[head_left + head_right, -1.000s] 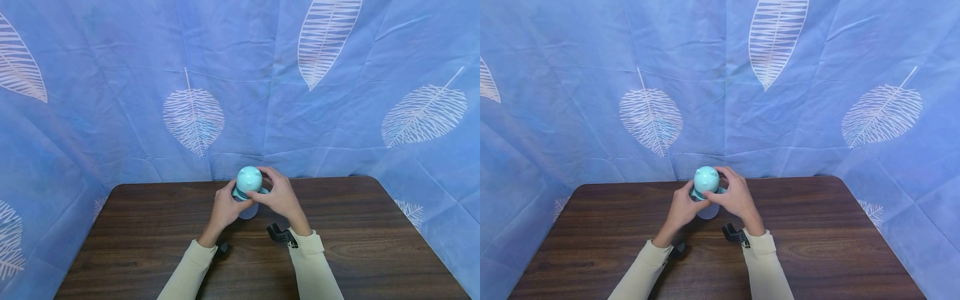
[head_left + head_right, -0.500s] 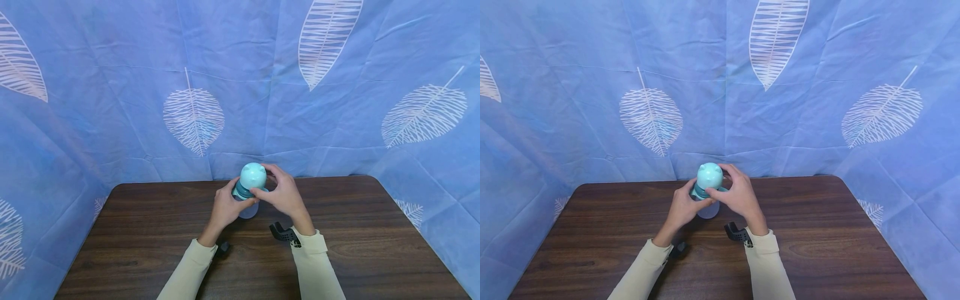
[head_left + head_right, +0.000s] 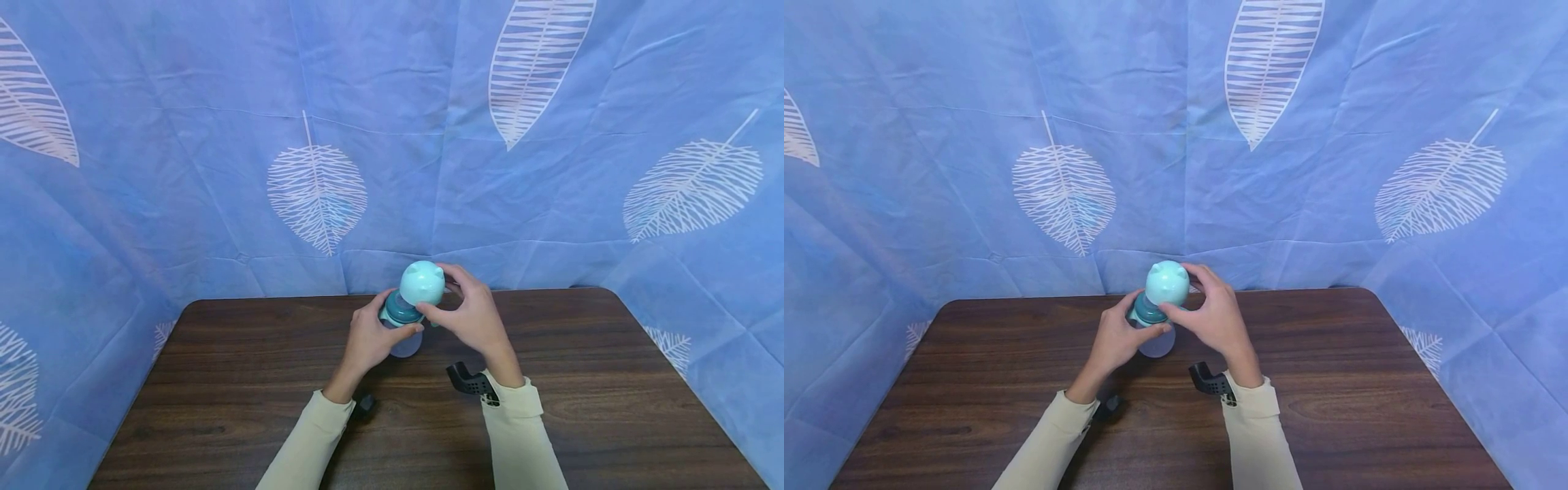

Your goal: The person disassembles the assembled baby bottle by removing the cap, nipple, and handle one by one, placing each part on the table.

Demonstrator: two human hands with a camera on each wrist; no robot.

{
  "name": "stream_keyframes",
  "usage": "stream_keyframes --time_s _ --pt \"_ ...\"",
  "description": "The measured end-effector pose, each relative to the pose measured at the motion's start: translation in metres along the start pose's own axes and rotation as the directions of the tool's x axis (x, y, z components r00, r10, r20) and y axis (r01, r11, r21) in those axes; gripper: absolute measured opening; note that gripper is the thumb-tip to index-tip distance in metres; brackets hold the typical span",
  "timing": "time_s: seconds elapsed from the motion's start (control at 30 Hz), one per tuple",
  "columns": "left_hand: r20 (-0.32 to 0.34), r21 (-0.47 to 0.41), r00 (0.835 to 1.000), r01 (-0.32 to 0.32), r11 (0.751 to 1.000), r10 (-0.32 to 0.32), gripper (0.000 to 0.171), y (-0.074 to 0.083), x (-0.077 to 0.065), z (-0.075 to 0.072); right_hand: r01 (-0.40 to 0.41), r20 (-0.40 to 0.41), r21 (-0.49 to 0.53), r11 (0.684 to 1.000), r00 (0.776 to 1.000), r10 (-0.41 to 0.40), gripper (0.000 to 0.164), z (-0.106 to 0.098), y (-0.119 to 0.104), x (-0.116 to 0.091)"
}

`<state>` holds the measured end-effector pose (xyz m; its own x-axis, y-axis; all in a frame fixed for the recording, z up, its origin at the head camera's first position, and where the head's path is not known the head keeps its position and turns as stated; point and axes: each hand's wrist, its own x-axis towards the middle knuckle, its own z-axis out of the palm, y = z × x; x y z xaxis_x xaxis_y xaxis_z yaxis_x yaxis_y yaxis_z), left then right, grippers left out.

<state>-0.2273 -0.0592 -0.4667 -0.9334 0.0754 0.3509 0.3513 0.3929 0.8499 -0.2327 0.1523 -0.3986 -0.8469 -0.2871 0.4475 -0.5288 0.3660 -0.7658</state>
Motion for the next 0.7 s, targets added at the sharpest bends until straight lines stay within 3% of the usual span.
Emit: stream_keyframes --time_s 0.7 --pt "0.003 -0.013 1.000 0.012 1.000 -0.012 0.081 -0.001 0.000 0.000 -0.035 -0.070 0.007 0.999 0.997 0.036 0.068 -0.023 0.011 -0.006"
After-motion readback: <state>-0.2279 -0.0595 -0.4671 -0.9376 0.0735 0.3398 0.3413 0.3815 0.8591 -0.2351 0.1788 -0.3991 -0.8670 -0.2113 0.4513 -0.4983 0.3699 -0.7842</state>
